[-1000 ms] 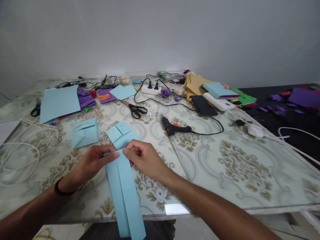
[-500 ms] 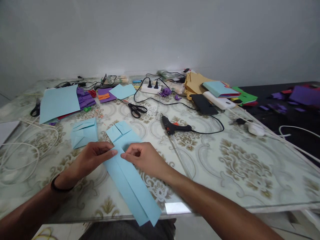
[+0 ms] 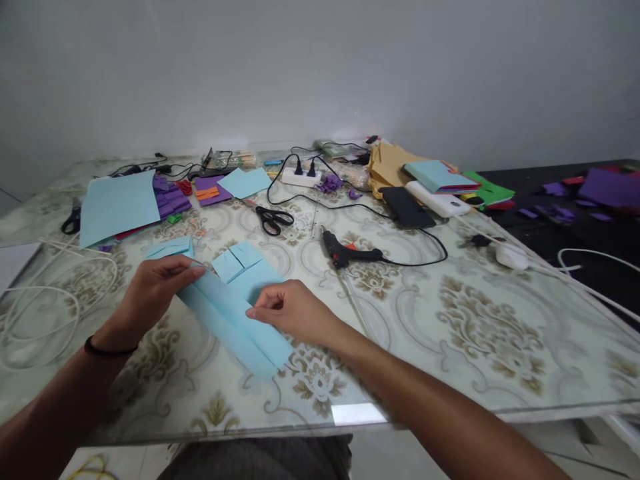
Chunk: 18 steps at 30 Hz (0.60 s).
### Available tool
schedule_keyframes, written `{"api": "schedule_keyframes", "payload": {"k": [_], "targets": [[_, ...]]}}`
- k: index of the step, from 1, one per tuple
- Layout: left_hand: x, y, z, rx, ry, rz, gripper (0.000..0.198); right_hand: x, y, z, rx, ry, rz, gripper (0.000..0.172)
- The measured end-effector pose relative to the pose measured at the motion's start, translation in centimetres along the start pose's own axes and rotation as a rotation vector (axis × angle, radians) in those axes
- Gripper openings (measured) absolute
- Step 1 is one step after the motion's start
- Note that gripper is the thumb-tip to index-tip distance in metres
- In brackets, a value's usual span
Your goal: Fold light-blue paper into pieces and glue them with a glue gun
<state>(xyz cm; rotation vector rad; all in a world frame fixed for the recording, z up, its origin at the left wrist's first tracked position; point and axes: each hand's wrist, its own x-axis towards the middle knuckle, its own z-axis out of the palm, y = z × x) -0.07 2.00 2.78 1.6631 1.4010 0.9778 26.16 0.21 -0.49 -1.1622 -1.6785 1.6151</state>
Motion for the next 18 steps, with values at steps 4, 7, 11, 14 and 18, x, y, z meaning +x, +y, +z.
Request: {"api": "schedule_keyframes", "payload": {"k": [4, 7, 11, 14, 18], "targets": [[1.0, -1.0, -1.4, 0.052, 0.020, 0.015, 0.030, 0.4, 0.4, -0.7, -0.032, -0.010, 0.036, 0.041], [1.4, -1.2, -2.2, 0.089, -0.118, 0.005, 0.033, 0.5, 0.8, -1.5, -0.082, -0.058, 0.013, 0.038], [0.0, 0.6, -1.3, 0.270, -0.087, 0.262, 0.027, 0.5, 1.1, -2.5, -0.289, -0.158, -0.041, 0.027], [-2.8, 1.9, 1.0, 0.408, -0.185, 0.604, 0.026, 0.4, 0.6, -2.8, -0.434, -0.223, -0.108, 0.017], [-6.1, 0.4, 3.6, 0.515, -0.485, 0.873, 0.028, -0.5, -0.9, -2.2, -0.719, -0.187, -0.187, 0.003]]}}
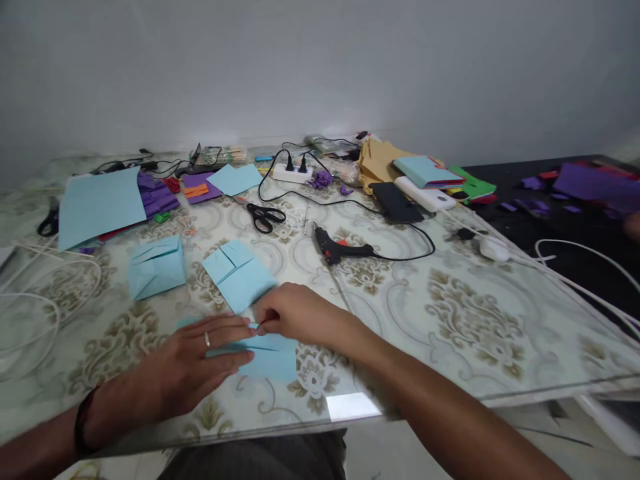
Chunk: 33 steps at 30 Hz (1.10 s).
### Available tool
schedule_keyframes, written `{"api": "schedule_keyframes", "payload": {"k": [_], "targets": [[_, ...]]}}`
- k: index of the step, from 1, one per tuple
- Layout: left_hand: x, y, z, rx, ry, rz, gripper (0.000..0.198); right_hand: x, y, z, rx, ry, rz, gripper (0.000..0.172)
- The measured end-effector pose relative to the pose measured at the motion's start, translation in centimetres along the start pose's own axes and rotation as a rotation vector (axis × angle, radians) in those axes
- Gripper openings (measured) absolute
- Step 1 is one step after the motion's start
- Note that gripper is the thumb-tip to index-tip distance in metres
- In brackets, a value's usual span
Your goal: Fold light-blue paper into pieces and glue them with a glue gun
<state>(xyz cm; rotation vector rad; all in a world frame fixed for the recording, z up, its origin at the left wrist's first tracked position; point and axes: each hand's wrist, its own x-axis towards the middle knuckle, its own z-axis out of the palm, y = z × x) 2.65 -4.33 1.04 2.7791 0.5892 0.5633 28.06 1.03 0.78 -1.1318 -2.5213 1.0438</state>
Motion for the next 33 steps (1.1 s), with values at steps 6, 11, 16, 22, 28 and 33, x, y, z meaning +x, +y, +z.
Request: {"api": "schedule_keyframes", "payload": {"k": [6, 11, 16, 22, 28, 33], "targets": [[-3.9, -1.1, 2.6, 0.063, -0.081, -0.106, 0.058, -3.3, -2.4, 1.9, -0.324, 0.259, -0.235, 0.026], [-4.9, -1.2, 1.8, -0.006, -0.092, -0.120, 0.063, -5.7, -1.1, 5.3, -0.397, 0.162, -0.328, 0.035], [-5.3, -1.4, 0.8, -0.083, -0.102, -0.152, 0.064, -6.5, 0.1, 6.1, -0.386, 0.113, -0.331, 0.046], [-5.1, -0.4, 1.7, 0.040, -0.091, -0.176, 0.049, -6.0, -0.4, 5.3, -0.415, 0.086, -0.336, 0.039], [-5.6, -0.1, 2.1, 0.001, -0.162, -0.216, 0.077, -5.8, -0.4, 4.9, -0.465, 0.020, -0.361, 0.049], [-6.2, -0.4, 1.5, -0.036, -0.189, -0.225, 0.079, -6.8, -0.4, 5.2, -0.487, 0.016, -0.349, 0.059]]}}
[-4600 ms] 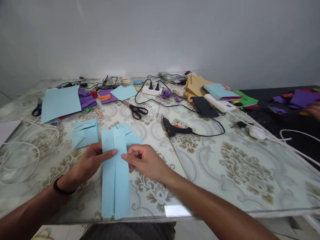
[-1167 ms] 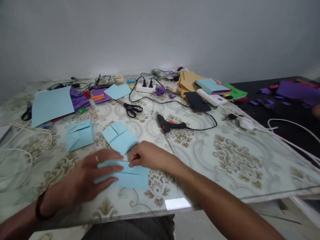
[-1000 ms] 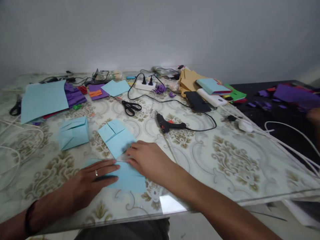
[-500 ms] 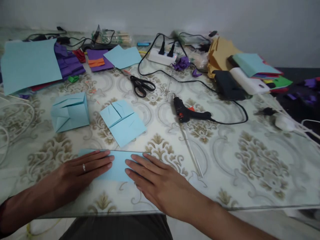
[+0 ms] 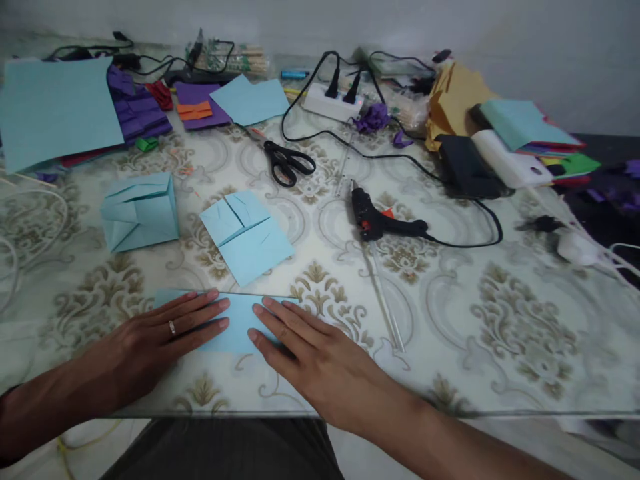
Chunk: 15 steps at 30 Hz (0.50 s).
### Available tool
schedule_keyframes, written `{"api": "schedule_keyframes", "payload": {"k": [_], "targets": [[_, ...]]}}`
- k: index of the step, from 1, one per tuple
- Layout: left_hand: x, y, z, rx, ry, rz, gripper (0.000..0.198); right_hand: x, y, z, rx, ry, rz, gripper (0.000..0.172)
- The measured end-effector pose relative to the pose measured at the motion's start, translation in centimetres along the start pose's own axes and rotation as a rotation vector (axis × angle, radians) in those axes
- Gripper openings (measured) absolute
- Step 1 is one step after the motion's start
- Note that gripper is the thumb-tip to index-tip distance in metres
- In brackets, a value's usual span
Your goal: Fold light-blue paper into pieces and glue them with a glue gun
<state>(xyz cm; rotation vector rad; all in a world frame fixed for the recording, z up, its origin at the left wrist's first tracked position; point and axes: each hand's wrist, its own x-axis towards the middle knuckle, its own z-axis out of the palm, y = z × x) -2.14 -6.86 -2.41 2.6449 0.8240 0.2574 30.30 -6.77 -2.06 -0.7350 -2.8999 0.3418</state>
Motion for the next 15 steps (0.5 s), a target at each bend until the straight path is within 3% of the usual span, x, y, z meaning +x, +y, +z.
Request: {"api": "schedule_keyframes", "payload": {"k": [5, 9, 15], "targets": [[1.2, 0.8, 0.1, 0.097, 0.050, 0.015, 0.071, 0.2, -0.5, 0.1, -0.079, 0.004, 0.000, 0.053], [2.3, 1.2, 0.8, 0.161, 0.021, 0.019, 0.063, 1.0, -0.5, -0.7, -0.148, -0.014, -0.018, 0.045], [1.8, 0.9, 0.9, 0.190, -0.006, 0.014, 0.049, 3.0, -0.2, -2.3, -0.149, -0.124, -0.023, 0.033]]}}
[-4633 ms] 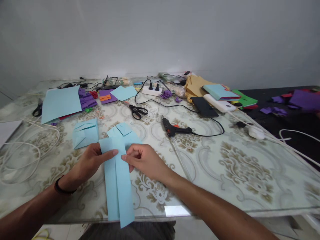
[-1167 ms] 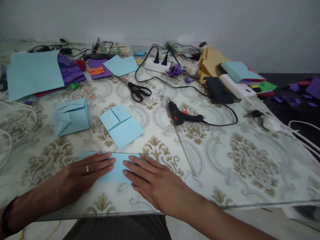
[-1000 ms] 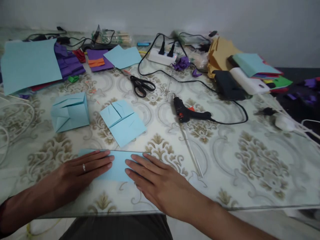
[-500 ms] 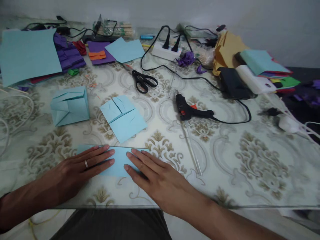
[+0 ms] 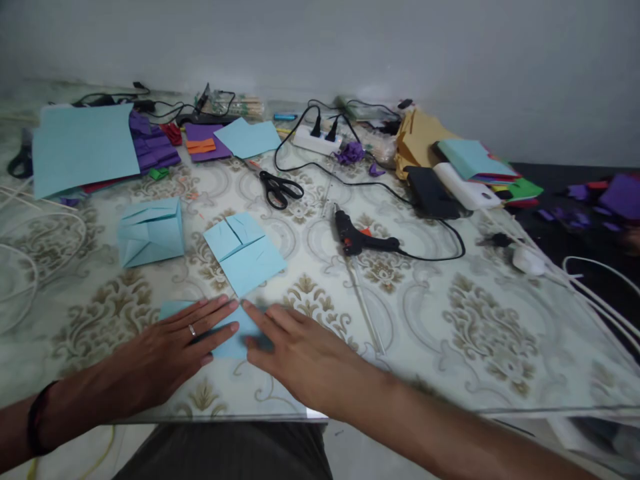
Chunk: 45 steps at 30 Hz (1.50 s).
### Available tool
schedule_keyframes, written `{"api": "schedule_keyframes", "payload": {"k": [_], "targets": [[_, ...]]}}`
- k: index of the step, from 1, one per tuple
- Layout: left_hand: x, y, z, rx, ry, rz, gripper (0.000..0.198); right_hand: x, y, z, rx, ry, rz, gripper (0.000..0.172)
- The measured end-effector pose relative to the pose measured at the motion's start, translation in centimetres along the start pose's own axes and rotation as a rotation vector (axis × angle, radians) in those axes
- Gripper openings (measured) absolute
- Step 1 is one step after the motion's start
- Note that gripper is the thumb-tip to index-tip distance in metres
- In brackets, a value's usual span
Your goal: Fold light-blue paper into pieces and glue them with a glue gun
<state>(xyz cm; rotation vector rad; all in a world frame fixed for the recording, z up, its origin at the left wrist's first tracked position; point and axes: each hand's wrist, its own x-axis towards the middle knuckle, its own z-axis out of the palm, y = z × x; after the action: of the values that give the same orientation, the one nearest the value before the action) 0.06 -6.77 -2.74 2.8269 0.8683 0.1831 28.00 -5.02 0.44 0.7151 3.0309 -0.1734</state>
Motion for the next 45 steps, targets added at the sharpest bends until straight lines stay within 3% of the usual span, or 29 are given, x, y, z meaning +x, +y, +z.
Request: {"api": "schedule_keyframes", "payload": {"k": [3, 7, 11, 23, 27, 33, 36, 38, 45], "targets": [[-0.4, 0.1, -0.3, 0.010, 0.033, -0.012, 0.049, 1.0, 0.0, -0.4, 0.034, -0.044, -0.001, 0.021], [-0.7, 0.2, -0.5, 0.038, 0.024, -0.039, 0.051, 1.6, -0.2, -0.5, 0.029, -0.070, -0.019, 0.021], [-0.8, -0.2, -0.7, 0.035, -0.005, -0.029, 0.058, 0.8, -0.5, -0.3, 0.004, -0.092, 0.021, 0.032], [-1.0, -1.8, -0.3, 0.053, 0.028, 0.047, 0.063, -4.0, -3.6, 1.0, 0.050, -0.071, 0.428, 0.068], [-0.9, -1.9, -0.5, 0.011, 0.018, 0.069, 0.062, -4.6, -3.5, 1.1, 0.103, -0.030, 0.458, 0.066], [-0.5, -1.8, -1.4, -0.040, -0.066, 0.051, 0.064, -3.0, -0.9, -0.7, 0.161, 0.121, 0.410, 0.028], [-0.1, -1.8, -1.9, -0.085, -0.113, 0.057, 0.061, -1.3, 0.2, -0.5, 0.194, 0.235, 0.313, 0.029], [0.1, -1.8, -2.0, -0.121, -0.122, 0.054, 0.058, -0.1, 0.8, 0.0, 0.203, 0.243, 0.203, 0.031], [-0.3, -0.4, -2.1, -0.190, 0.042, -0.120, 0.049, 0.8, 2.2, 1.0, 0.089, 0.102, -0.066, 0.038]]}}
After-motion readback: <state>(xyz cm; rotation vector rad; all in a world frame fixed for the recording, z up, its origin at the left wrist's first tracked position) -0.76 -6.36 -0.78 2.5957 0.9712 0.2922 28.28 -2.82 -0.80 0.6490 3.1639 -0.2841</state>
